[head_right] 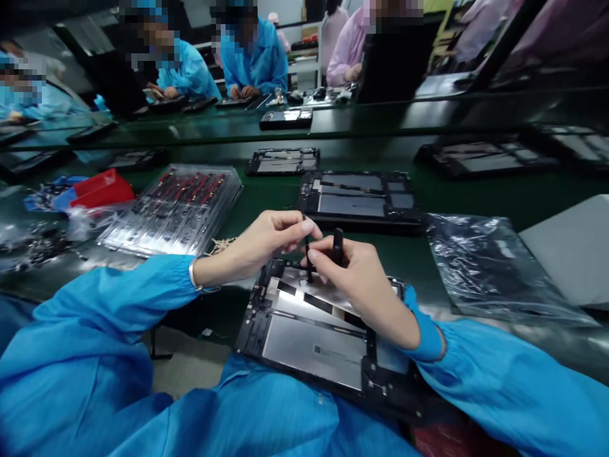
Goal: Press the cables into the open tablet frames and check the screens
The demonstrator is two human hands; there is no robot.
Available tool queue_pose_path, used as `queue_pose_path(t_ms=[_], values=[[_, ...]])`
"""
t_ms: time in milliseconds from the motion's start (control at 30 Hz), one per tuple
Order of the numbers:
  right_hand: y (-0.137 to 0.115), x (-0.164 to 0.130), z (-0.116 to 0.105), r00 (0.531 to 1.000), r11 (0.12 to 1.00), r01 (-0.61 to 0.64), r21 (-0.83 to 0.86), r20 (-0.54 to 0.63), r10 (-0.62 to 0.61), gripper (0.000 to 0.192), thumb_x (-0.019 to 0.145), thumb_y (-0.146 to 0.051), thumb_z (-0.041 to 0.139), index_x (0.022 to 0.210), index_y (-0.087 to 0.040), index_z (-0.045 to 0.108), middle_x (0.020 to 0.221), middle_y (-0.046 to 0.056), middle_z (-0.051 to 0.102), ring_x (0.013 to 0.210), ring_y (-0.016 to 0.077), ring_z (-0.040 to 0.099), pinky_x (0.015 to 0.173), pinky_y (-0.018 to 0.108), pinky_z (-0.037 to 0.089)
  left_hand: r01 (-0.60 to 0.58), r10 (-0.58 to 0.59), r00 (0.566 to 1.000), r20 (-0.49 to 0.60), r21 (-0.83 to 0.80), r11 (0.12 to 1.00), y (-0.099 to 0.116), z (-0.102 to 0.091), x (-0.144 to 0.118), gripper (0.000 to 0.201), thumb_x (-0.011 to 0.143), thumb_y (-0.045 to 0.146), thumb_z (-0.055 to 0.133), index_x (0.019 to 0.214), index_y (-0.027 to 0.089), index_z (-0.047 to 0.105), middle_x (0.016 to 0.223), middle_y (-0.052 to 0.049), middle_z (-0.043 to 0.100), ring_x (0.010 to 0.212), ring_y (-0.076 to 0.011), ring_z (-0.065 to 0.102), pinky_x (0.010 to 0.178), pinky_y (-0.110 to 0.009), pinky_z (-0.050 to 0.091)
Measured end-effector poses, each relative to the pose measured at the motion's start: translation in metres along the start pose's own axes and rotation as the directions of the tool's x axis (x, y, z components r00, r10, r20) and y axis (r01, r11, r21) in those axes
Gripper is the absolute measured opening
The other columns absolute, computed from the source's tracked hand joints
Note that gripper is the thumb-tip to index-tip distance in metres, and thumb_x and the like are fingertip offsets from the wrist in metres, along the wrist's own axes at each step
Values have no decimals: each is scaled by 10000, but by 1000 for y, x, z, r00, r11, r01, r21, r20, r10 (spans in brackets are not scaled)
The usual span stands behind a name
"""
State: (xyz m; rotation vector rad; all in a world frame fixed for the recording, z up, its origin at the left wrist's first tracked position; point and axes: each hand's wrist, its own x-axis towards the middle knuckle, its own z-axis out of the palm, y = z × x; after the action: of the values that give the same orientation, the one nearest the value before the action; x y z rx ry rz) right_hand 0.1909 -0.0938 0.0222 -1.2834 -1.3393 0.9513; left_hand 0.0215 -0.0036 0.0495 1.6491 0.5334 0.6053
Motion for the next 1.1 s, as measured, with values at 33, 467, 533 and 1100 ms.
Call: queue_pose_path(t_ms=[33,467,533,1100], values=[[-1,1,-3,999,999,35,-29,-22,-36,233,907,-419,702,913,-191,750,636,-13,576,583,102,491,561,249,390,-4,4,1000,15,30,1000,5,-2,3,357,918,477,661,853,128,698,707,11,527,637,-84,413,582,-220,308],[-14,10,-18,982,988,151,5,-112,-150,88,889,-291,736,880,-204,724,719,-8,642,618,106,510,570,254,402,-353,131,920,369,635,687,28,-17,25,370,872,464,743,996,151,589,794,7,564,656,-105,502,553,-217,380],[-14,10,-19,985,989,126,75,-124,-116,116,878,-304,753,861,-196,715,691,-5,632,588,104,479,538,253,378,-466,405,871,278,729,502,25,-13,20,348,902,416,731,1054,166,542,893,-24,590,735,-126,548,609,-229,435],[-18,6,-16,964,976,215,42,-169,-205,138,878,-279,752,807,-172,701,696,2,653,570,86,483,513,233,374,-348,670,589,452,890,-294,22,7,9,189,1036,145,436,960,118,607,898,-93,672,782,-167,619,723,-283,498]])
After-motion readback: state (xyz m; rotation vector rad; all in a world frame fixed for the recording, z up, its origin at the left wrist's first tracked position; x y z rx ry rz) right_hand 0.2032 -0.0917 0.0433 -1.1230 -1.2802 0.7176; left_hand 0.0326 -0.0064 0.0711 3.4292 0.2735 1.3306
